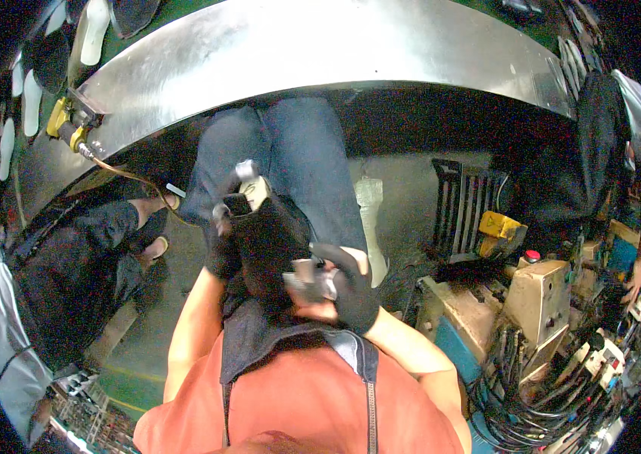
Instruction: The person uses pliers to trim excess material from the edges of shoe soles. They pick up a shoe from a conveyor belt, hold it against their lap, and carefully scrape the sole's perimeter with the tool. After finishing each shoe, they place it back on the belt and repeat the process with the next item.
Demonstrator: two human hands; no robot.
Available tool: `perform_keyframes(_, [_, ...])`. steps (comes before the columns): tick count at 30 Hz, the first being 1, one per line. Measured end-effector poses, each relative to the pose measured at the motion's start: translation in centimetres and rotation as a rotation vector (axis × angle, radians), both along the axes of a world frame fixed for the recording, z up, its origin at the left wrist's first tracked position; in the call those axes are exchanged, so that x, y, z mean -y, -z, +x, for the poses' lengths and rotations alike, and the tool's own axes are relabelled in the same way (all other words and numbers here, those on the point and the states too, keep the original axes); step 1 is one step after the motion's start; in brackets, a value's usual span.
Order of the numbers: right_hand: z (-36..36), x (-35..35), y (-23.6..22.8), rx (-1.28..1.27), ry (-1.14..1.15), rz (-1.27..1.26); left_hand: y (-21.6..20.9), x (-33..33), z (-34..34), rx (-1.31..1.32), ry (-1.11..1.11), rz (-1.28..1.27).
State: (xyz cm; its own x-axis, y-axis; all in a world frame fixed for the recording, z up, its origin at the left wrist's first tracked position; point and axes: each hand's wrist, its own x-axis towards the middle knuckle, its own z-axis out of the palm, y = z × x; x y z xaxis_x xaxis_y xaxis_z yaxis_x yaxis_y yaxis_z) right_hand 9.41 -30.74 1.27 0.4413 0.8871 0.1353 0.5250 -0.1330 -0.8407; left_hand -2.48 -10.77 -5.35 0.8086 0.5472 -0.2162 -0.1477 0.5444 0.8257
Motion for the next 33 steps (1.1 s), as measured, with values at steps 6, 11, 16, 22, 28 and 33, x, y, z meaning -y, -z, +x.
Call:
perform_keyframes(6, [4.4,-7.6,-4.2,0.290,-0.061,0.127,-1.6,-2.1,1.4,-0.110,0.155,-0.485])
perform_keyframes(11, [6.1,-8.4,-3.1,0.113,0.077,0.025,-1.9,-1.5,3.1,-0.283,0.010,0.053])
perform_keyframes(16, [7.0,-3.5,1.9,-0.319,0.061,-0.412,-2.7,1.7,2.2,-0.758,0.100,0.819])
perform_keyframes(22, [11.3,-5.5,-0.9,-0.349,-0.391,-0.620,-2.7,1.4,-0.2,-0.770,0.155,0.896])
perform_keyframes(28, [13.3,-10.3,-3.0,0.044,-0.781,-0.864,-1.1,6.3,-0.2,-0.774,0.045,0.901])
perform_keyframes(33, [11.2,-9.3,-1.8,0.595,-0.707,-0.778,-3.5,4.1,-1.2,-0.645,0.340,1.024])
